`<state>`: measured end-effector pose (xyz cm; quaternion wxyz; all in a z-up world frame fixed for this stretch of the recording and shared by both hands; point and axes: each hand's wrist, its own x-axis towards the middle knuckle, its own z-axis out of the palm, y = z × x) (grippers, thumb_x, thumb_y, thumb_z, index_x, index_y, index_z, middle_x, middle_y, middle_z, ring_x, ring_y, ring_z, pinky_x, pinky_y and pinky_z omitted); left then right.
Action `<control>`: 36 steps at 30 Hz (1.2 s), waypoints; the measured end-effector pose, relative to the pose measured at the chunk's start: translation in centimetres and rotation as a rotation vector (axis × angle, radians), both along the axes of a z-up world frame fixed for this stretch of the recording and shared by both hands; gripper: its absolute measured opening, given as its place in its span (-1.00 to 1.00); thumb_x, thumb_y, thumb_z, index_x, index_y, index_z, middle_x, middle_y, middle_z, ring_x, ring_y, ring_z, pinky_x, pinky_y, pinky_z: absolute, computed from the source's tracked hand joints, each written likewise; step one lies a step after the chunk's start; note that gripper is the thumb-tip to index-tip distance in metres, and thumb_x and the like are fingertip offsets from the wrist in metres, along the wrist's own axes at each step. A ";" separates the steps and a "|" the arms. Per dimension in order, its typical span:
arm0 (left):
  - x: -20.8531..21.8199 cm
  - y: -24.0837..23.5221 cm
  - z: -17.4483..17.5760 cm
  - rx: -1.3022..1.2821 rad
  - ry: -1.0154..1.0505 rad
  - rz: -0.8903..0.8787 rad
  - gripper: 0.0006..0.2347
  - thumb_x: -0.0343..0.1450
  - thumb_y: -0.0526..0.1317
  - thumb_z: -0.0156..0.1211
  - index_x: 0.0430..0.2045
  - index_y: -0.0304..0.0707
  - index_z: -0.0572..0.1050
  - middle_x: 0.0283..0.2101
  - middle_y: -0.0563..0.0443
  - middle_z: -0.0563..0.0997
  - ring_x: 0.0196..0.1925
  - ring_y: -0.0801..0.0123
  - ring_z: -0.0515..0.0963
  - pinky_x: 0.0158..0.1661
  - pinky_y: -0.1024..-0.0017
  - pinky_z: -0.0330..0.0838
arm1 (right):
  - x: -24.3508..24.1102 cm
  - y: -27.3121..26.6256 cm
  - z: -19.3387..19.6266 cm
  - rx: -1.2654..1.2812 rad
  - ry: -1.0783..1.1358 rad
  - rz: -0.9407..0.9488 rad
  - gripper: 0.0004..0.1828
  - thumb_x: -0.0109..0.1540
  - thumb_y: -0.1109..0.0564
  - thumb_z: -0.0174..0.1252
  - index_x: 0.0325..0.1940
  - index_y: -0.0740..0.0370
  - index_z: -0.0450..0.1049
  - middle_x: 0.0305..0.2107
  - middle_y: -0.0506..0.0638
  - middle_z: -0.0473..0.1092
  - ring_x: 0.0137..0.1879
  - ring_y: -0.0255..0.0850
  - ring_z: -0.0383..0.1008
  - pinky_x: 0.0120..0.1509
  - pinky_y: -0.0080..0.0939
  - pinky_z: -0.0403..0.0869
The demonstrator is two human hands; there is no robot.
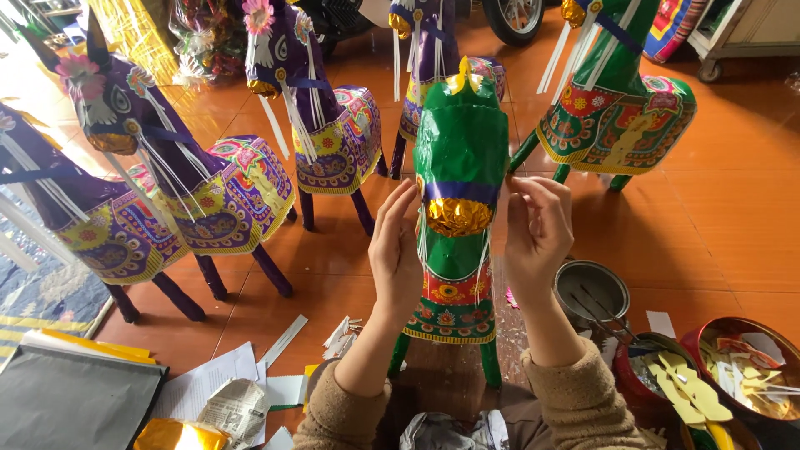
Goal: Decorating a paper horse model with colorful paper cutouts and artificial flowers using glue.
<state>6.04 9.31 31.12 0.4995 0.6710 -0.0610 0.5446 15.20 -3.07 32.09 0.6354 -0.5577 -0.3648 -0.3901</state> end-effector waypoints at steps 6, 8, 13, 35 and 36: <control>0.4 -0.3 0.1 0.035 -0.011 0.022 -0.70 0.49 -0.49 -0.17 0.07 -0.39 0.43 0.15 -0.25 0.45 0.20 0.04 0.47 0.12 0.15 0.40 | -0.7 0.5 0.4 -0.006 -0.051 -0.022 -0.79 0.29 0.48 0.03 -0.03 0.46 0.49 -0.14 0.23 0.41 0.02 -0.02 0.45 0.04 -0.13 0.43; 0.3 -0.5 0.2 0.045 -0.013 0.028 -0.70 0.49 -0.48 -0.17 0.07 -0.39 0.43 0.15 -0.26 0.45 0.20 0.01 0.46 0.13 0.13 0.39 | -1.2 0.4 0.4 -0.007 -0.016 -0.020 -0.77 0.29 0.48 0.02 -0.02 0.46 0.50 -0.14 0.22 0.41 -0.01 -0.04 0.46 0.01 -0.16 0.45; 0.3 -0.5 0.3 0.057 -0.011 0.028 -0.71 0.51 -0.45 -0.17 0.08 -0.39 0.42 0.15 -0.27 0.45 0.22 -0.01 0.45 0.14 0.09 0.36 | -1.8 0.4 0.3 -0.003 0.037 -0.015 -0.75 0.30 0.46 0.01 0.02 0.43 0.50 -0.12 0.20 0.42 -0.05 -0.09 0.47 -0.02 -0.19 0.49; 0.4 -0.1 -0.6 0.039 0.002 0.005 -0.64 0.44 -0.57 -0.19 0.11 -0.37 0.40 0.17 -0.22 0.42 0.16 0.13 0.47 0.06 0.24 0.39 | -2.5 -0.1 -0.2 -0.029 0.070 0.017 -0.72 0.29 0.48 -0.04 0.03 0.44 0.48 -0.12 0.25 0.42 -0.03 -0.01 0.48 -0.09 -0.15 0.52; 0.4 -0.1 -0.6 0.040 -0.002 0.001 -0.64 0.45 -0.57 -0.18 0.10 -0.38 0.40 0.17 -0.24 0.42 0.19 0.09 0.46 0.11 0.20 0.38 | -2.6 -0.2 0.0 -0.036 0.067 0.017 -0.73 0.30 0.48 -0.04 0.02 0.44 0.48 -0.13 0.25 0.42 -0.03 -0.01 0.48 -0.10 -0.15 0.52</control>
